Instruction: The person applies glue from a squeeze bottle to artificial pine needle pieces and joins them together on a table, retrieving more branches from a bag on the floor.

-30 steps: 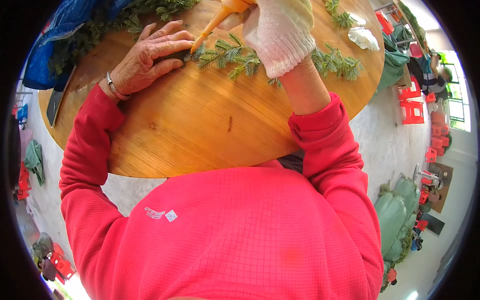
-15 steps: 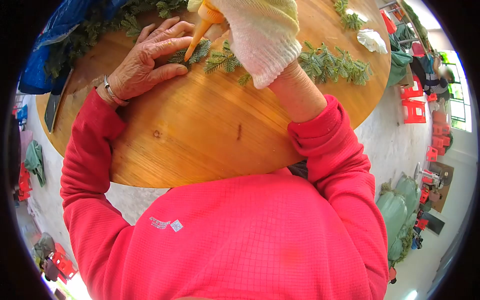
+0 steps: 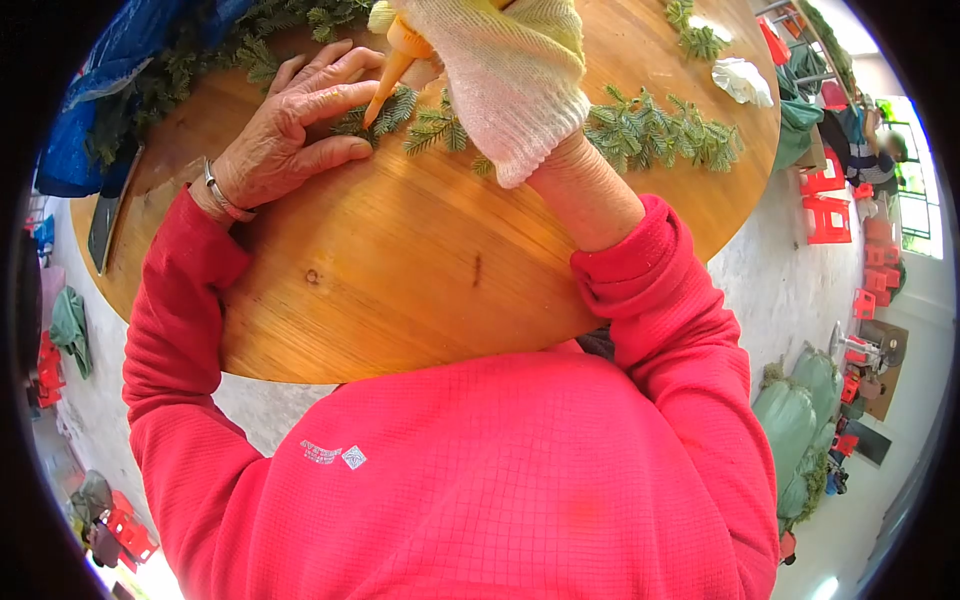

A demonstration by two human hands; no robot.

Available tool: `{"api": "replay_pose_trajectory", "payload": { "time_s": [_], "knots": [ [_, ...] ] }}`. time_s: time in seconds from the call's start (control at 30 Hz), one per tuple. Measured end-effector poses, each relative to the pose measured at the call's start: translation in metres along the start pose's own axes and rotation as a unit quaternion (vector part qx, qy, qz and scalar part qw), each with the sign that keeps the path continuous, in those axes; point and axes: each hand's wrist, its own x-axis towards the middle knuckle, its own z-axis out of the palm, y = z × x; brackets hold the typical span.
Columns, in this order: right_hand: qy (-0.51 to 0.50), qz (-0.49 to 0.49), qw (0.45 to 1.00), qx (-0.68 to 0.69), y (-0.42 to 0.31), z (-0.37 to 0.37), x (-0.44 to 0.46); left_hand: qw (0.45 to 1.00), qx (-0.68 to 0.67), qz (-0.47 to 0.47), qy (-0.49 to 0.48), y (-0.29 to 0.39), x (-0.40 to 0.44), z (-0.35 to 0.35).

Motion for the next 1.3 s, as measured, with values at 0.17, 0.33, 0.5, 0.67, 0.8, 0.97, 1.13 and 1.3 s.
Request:
{"api": "replay_pose_trajectory", "payload": {
  "time_s": [0.17,0.33,0.5,0.67,0.8,0.97,1.13,1.3],
  "knots": [
    [0.008,0.019,0.999,0.024,-0.001,-0.007,0.0,1.0,0.001,0.014,0.013,-0.004,0.0,0.002],
    [0.013,-0.004,1.0,0.022,0.005,-0.012,0.002,1.0,-0.003,0.018,0.016,-0.006,-0.001,0.002],
    [0.032,0.022,0.999,0.025,-0.006,-0.009,0.0,1.0,0.0,0.019,0.015,-0.004,0.0,0.001],
    [0.075,0.034,0.997,0.01,-0.007,-0.006,0.001,1.0,0.0,0.02,0.017,-0.005,0.0,0.002],
    [0.073,0.016,0.996,0.038,0.0,-0.007,0.003,1.0,0.008,0.021,0.02,-0.007,-0.001,0.003],
    [0.008,0.016,1.0,-0.005,-0.016,-0.006,0.0,1.0,0.011,0.019,0.019,-0.005,-0.001,0.002],
    [0.061,-0.01,0.998,-0.016,-0.005,-0.009,0.004,1.0,0.013,0.012,0.015,-0.005,-0.001,0.003],
    [0.078,-0.015,0.997,-0.011,-0.003,-0.012,0.004,1.0,0.016,0.005,0.011,-0.003,-0.002,0.003]
  ]
}}
